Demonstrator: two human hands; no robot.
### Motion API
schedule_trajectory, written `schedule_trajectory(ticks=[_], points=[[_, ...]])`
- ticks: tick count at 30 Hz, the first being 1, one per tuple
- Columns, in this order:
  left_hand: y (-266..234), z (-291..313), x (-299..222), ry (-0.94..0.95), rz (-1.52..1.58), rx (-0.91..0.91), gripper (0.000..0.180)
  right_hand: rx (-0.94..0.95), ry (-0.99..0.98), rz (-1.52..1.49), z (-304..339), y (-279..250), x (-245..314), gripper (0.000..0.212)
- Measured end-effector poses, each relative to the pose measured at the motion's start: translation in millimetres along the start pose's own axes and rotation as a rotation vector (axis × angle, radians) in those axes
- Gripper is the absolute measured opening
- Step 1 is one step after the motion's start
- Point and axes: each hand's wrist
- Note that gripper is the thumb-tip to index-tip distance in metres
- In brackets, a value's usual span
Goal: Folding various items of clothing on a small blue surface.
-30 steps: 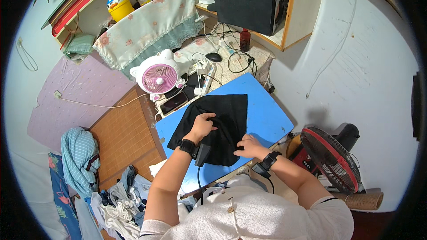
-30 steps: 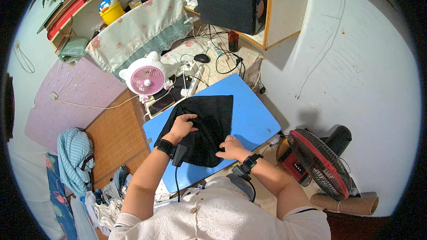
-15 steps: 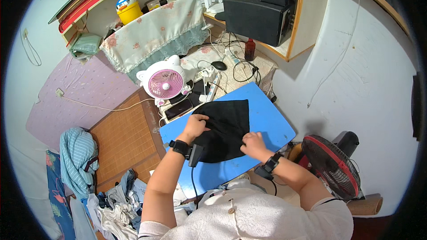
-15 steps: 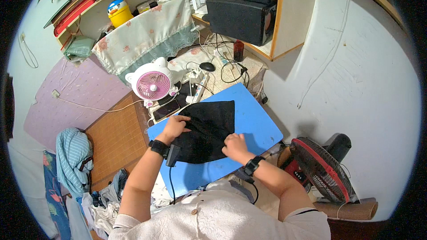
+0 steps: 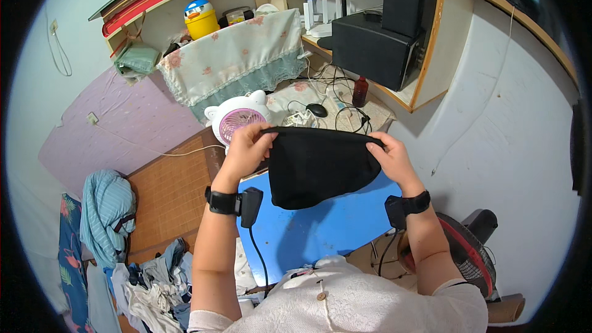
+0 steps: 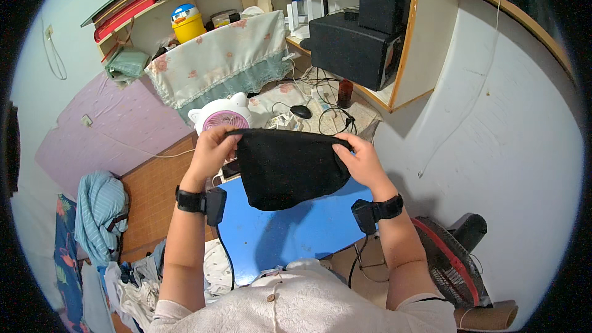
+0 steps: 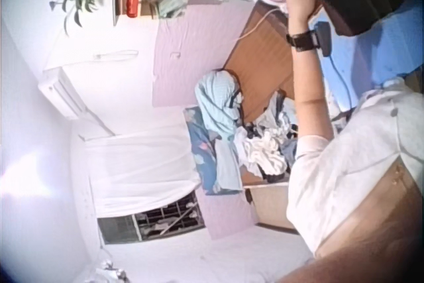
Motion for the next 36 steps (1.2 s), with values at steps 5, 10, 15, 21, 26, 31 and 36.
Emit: schedule_trajectory(ticks=[5, 10, 15, 21, 26, 31, 36], points=[[-1, -4, 14, -0.039, -0.253, 0.065, 0.014, -0.027, -0.134, 0.173, -5, 6, -16, 0.021], [16, -22, 11, -0.073, -0.092, 0.04, 0.016, -0.019, -0.017, 0.034, -17, -5, -36, 0.023], [47, -52, 44, -0.186, 0.249, 0.148, 0.018, -0.246, -0.039, 0.173, -14, -28, -31, 0.019], [77, -64, 70, -0.307, 0.613, 0.127, 0.019, -0.013, -0.057, 0.289, 17, -25, 22, 0.017], [70, -29, 147, -0.54, 0.549, 0.059, 0.018, 0.416, -0.133, 0.223, 50, 50, -50, 0.022], [51, 42, 235, -0.855, 0.4, -0.171, 0.035, 0.963, 0.042, 0.141, 83, 128, -120, 0.037], [29, 104, 261, -0.864, -0.126, -0.232, 0.048, 0.714, 0.188, 0.199, 58, 128, -141, 0.024]])
Point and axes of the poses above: each hand's wrist, its own z-axis away from the middle knuckle, its own y-axis out of the palm, x = y × z, and after that the axes turned 2 degrees about y, right-handed
